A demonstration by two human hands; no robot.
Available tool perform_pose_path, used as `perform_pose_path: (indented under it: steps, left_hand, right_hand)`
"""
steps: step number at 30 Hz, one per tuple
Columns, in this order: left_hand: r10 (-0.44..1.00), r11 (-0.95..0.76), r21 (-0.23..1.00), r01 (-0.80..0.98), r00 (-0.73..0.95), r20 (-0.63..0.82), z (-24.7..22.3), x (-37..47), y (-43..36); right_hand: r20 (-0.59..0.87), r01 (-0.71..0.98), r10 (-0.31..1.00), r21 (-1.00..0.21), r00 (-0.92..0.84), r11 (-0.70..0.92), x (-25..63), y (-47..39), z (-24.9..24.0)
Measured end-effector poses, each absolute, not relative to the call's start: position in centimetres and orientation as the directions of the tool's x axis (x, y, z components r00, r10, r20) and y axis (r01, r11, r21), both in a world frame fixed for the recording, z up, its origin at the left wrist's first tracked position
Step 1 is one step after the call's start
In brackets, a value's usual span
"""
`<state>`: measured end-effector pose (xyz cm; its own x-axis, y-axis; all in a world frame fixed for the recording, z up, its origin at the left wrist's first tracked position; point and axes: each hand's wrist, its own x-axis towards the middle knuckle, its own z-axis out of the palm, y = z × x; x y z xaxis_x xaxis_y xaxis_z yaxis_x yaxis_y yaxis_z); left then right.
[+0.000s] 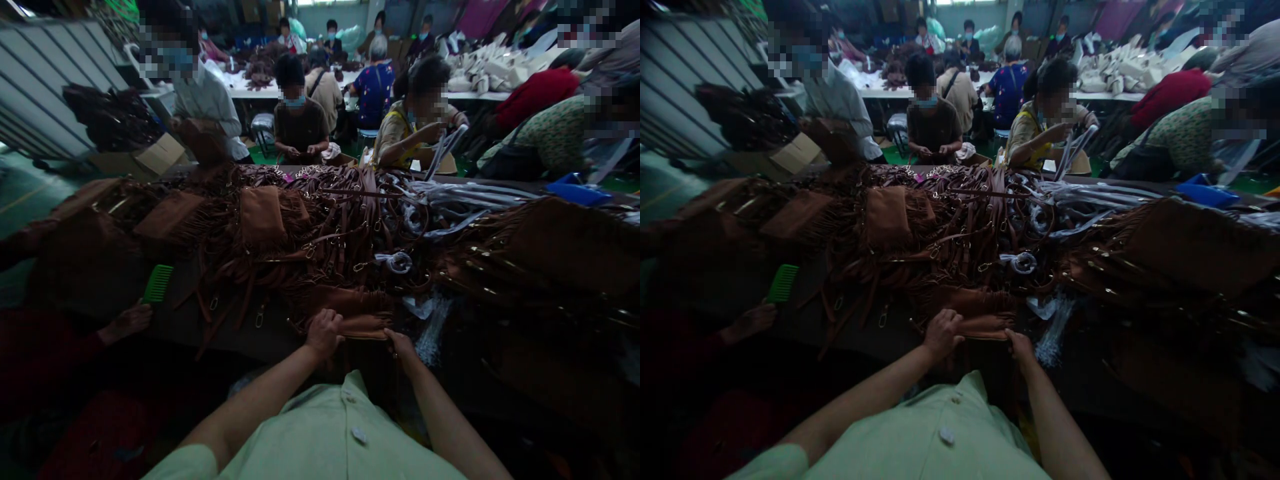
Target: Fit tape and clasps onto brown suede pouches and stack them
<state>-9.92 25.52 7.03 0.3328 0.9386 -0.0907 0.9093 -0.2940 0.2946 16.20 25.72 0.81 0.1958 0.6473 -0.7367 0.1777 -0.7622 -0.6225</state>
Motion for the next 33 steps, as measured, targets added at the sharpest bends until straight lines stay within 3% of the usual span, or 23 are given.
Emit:
perform_pose_path:
  steps: [2,4,7,9,11,15,19,23,26,33]
  left_hand:
    - [0.866,-0.408,0.359,0.84,0.481,-0.141,6.5,-7.5,26.7]
    - [0.826,-0.416,0.378,0.827,0.518,-0.223,5.9,-6.3,28.0]
    - [0.858,-0.343,0.385,0.857,0.453,-0.242,5.4,-5.9,29.6]
    - [0.876,-0.311,0.394,0.865,0.422,-0.234,5.7,-5.9,30.1]
    - [0.898,-0.276,0.409,0.87,0.385,-0.213,6.3,-5.8,30.0]
    - [0.917,-0.308,0.539,0.784,0.395,-0.05,7.3,-4.9,28.4]
    - [0.82,-0.352,0.636,0.686,0.554,-0.143,6.3,-3.0,27.6]
    - [0.868,-0.182,0.508,0.842,0.38,-0.32,4.4,-1.1,28.5]
    - [0.887,-0.126,0.417,0.9,0.29,-0.36,3.4,-0.2,29.3]
    - [0.912,0.029,0.45,0.892,0.162,-0.378,2.6,0.4,30.0]
  right_hand:
    - [-0.757,0.255,0.634,-0.59,0.154,-0.766,16.3,25.7,1.4]
    - [-0.735,0.355,0.664,-0.588,0.139,-0.726,16.3,25.7,2.2]
    - [-0.495,0.654,0.851,-0.586,0.178,-0.478,15.6,25.8,3.8]
    - [-0.318,0.855,0.934,-0.426,0.165,-0.296,14.7,26.2,4.7]
    - [-0.306,0.945,0.941,-0.239,0.146,-0.224,13.9,26.8,5.4]
    - [-0.398,0.974,0.909,-0.129,0.122,-0.187,13.4,28.4,5.8]
    - [-0.421,0.978,0.898,-0.1,0.128,-0.186,13.4,29.0,5.6]
    - [-0.404,0.98,0.906,-0.09,0.128,-0.179,13.0,28.9,5.5]
    - [-0.385,0.983,0.918,-0.104,0.1,-0.151,12.8,29.0,5.7]
    - [-0.4,0.964,0.912,-0.196,0.087,-0.178,13.0,29.4,6.0]
